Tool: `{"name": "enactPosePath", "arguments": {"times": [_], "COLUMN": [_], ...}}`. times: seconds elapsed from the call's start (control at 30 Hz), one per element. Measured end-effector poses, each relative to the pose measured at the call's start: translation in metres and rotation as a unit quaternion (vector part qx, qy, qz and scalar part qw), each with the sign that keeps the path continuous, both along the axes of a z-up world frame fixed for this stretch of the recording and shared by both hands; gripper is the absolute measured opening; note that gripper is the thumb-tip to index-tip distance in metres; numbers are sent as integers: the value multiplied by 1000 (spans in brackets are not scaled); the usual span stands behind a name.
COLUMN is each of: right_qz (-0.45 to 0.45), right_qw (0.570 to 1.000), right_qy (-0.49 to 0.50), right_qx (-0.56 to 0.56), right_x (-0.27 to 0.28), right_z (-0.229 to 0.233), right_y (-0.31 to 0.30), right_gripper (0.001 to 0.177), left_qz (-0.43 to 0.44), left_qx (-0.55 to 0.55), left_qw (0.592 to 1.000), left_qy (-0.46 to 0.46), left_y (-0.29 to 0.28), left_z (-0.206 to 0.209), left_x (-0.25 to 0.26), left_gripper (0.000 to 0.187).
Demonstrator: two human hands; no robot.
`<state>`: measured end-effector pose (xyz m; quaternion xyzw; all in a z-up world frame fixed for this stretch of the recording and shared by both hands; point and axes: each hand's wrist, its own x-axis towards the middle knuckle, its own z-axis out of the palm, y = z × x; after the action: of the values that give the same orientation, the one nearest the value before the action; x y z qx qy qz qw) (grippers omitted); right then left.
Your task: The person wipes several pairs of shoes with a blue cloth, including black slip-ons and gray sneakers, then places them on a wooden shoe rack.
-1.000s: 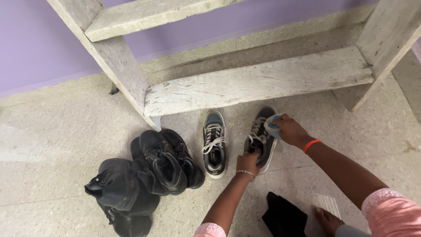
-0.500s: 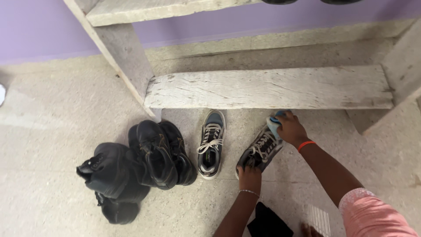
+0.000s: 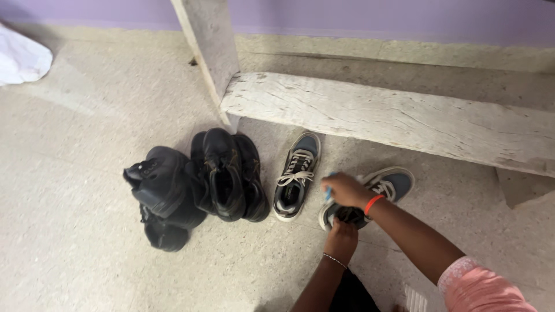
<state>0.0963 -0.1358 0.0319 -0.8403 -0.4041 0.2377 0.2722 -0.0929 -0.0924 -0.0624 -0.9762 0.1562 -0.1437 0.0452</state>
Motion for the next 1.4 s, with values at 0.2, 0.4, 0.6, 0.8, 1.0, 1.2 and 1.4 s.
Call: {"name": "enactPosePath", "arguments": {"times": [0.2, 0.4, 0.6, 0.8, 1.0, 1.2, 1.4], "right_qz": [109, 12, -199, -332, -361, -304, -207], "right_qw": [987, 990, 941, 926, 924, 943, 978], "right_qy": [-23, -99, -163, -124, -78, -109, 20], "right_qx": [-117, -97, -219, -131, -99, -80, 13], "right_x": [-37, 1, 37, 51, 43, 25, 8], "right_z": [49, 24, 2, -44, -62, -46, -30], "right_y": [25, -31, -127, -187, -183, -167, -125], "right_gripper": [17, 23, 28, 46, 48, 50, 36], "left_qz": [17, 10, 20, 54, 38, 47, 127], "left_qx": [11, -20, -34, -81, -120, -180, -201], "left_qw": [1000, 999, 996, 977, 973, 967, 962], "left_qy": [-13, 29, 84, 187, 192, 176, 138], "left_y": [-4, -2, 5, 22, 27, 30, 18], "left_z": [7, 18, 32, 38, 46, 48, 50], "left_x": [-8, -8, 0, 23, 28, 28, 40], "left_gripper": [30, 28, 26, 17, 22, 33, 21]}}
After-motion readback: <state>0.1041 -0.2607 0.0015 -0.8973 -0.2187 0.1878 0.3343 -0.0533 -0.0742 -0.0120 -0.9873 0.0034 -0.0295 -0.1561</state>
